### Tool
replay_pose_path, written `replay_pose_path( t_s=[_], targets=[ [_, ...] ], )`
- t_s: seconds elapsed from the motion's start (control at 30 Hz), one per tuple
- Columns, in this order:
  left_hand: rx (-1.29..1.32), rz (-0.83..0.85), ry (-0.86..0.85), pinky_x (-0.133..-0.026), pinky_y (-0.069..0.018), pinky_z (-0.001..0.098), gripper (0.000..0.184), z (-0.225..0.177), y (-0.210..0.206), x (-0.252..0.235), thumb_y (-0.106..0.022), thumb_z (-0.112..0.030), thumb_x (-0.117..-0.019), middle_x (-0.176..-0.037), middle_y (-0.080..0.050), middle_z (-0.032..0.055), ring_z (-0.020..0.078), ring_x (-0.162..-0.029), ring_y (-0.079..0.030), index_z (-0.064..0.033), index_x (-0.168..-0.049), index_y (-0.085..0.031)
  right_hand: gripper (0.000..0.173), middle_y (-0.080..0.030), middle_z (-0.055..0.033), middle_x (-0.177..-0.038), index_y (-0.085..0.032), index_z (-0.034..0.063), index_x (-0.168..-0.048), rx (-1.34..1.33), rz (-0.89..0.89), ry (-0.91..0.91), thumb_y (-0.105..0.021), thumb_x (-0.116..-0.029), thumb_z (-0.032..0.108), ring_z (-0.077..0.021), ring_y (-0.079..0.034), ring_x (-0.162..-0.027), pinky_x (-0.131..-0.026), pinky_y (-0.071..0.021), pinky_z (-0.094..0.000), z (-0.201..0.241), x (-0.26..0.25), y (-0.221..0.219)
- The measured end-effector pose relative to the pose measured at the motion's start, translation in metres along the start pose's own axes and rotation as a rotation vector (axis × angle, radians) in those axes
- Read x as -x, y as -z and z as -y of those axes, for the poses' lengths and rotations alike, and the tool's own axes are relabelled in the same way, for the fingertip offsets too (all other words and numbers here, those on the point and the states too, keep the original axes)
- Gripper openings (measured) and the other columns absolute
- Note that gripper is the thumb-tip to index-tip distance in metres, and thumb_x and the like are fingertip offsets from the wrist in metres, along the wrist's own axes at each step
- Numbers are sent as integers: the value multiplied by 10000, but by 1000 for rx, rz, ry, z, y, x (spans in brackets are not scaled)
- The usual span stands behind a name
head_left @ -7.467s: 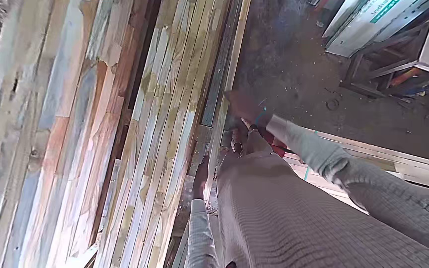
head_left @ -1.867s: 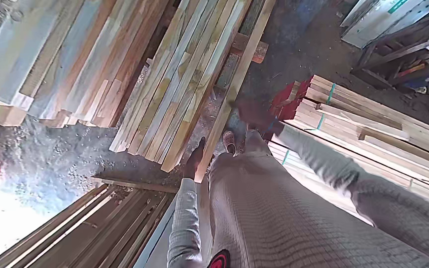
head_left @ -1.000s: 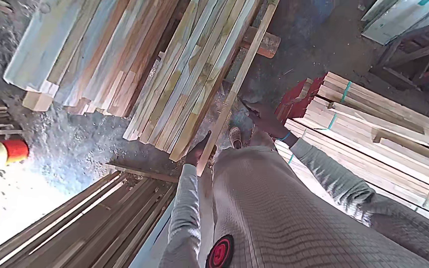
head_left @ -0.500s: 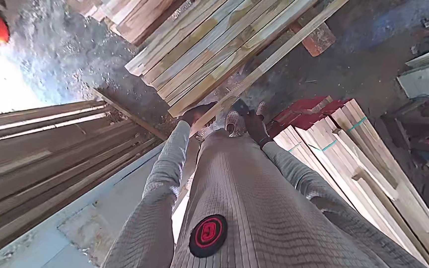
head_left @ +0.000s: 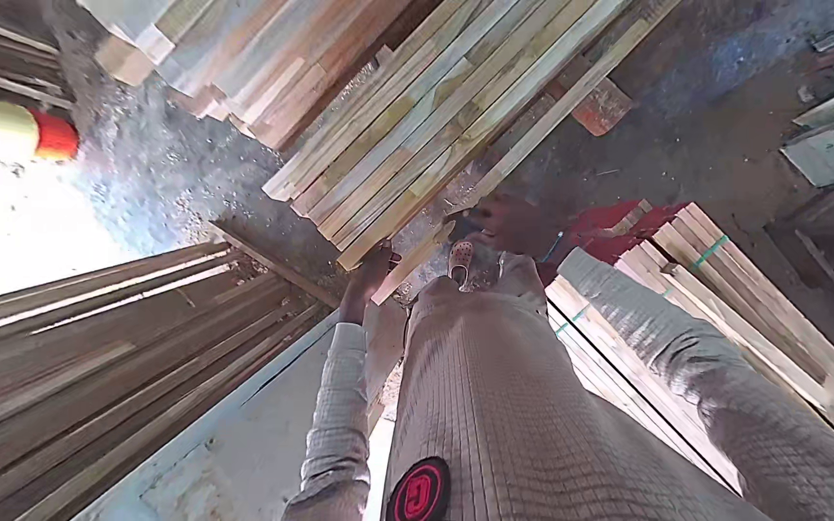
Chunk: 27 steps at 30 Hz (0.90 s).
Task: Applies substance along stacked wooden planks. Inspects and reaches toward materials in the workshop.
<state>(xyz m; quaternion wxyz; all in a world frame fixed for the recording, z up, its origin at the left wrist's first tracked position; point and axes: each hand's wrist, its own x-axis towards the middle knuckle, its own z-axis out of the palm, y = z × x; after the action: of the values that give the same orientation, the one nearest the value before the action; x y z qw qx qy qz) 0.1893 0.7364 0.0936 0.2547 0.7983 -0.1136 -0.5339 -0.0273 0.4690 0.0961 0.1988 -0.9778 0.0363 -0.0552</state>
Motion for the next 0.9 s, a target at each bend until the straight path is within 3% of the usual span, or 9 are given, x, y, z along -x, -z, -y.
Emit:
replay_pose_path(
  t_s=[0.1, 0.2, 0.3, 0.4, 0.47, 0.6, 0.67, 0.83, 0.9],
  targets=[
    [-5, -31, -74, -1131, -421, 476, 688, -3, -13, 6, -164, -519, -1117, -1373, -651, 122, 220, -1302, -586, -63, -1414, -585, 435, -686, -156, -1021, -734, 154, -1240, -71, 38, 76, -620, -964, 470, -352, -669, -918, -741, -563, -509, 46, -27, -32],
    [-121, -189, -246, -1188, -410, 453, 577, -31, -25, 27, -372, -461, -1107, -1494, -555, 152, 234, -1404, -518, -64, -1512, -481, 436, -690, -164, -1042, -712, 176, -1294, -266, 56, -40, -568, -997, 462, -345, -673, -971, -783, -562, -507, 69, -35, -37],
    [-247, -350, -381, -1106, -490, 498, 733, -79, -48, 52, -696, -445, -962, -1426, -609, 152, 264, -1304, -601, -48, -1524, -443, 357, -691, -158, -997, -742, 162, -1149, -399, -138, -132, -628, -972, 449, -328, -681, -925, -755, -578, -490, 67, -20, -12],
    [-251, -392, -517, -843, -619, 504, 716, -127, -85, 39, -794, -393, -878, -1187, -715, 139, 242, -958, -731, -61, -1454, -529, 339, -680, -140, -968, -758, 141, -1134, -440, -252, -186, -658, -960, 414, -310, -666, -916, -769, -568, -470, 31, 8, 23],
    [-298, -337, -600, -808, -616, 493, 567, -159, -113, 19, -811, -282, -846, -1101, -744, 101, 214, -890, -732, -90, -1351, -640, 376, -700, -123, -974, -736, 120, -1205, -474, -298, -238, -651, -978, 407, -290, -674, -936, -817, -564, -450, -4, 36, 45],
    [-357, -261, -830, -868, -618, 398, 268, -243, -194, -9, -726, -247, -945, -1044, -763, 53, 136, -921, -734, -82, -1156, -740, 416, -695, -132, -989, -694, 98, -1253, -427, -353, -402, -659, -966, 397, -299, -681, -940, -817, -570, -467, -73, 103, 97],
    [-443, -223, -932, -891, -605, 435, 291, -289, -233, -15, -625, -294, -1012, -1029, -761, 82, 181, -938, -735, -54, -1114, -755, 434, -697, -140, -977, -698, 83, -1230, -367, -379, -509, -627, -990, 437, -303, -688, -930, -802, -578, -470, -100, 135, 128],
    [-509, -108, -1064, -720, -592, 327, 307, -372, -305, -45, -534, -268, -1067, -794, -698, 38, 121, -729, -682, -54, -984, -737, 474, -658, -73, -902, -661, 125, -1348, -246, -433, -701, -554, -1015, 445, -212, -638, -816, -738, -552, -350, -152, 189, 162],
    [-546, -67, -1055, -692, -566, 325, 291, -398, -327, -61, -530, -248, -1063, -758, -674, 38, 130, -694, -657, -52, -967, -721, 497, -671, -81, -934, -656, 147, -1365, -192, -418, -794, -527, -1019, 479, -228, -657, -840, -739, -567, -373, -171, 204, 164]
  ],
)
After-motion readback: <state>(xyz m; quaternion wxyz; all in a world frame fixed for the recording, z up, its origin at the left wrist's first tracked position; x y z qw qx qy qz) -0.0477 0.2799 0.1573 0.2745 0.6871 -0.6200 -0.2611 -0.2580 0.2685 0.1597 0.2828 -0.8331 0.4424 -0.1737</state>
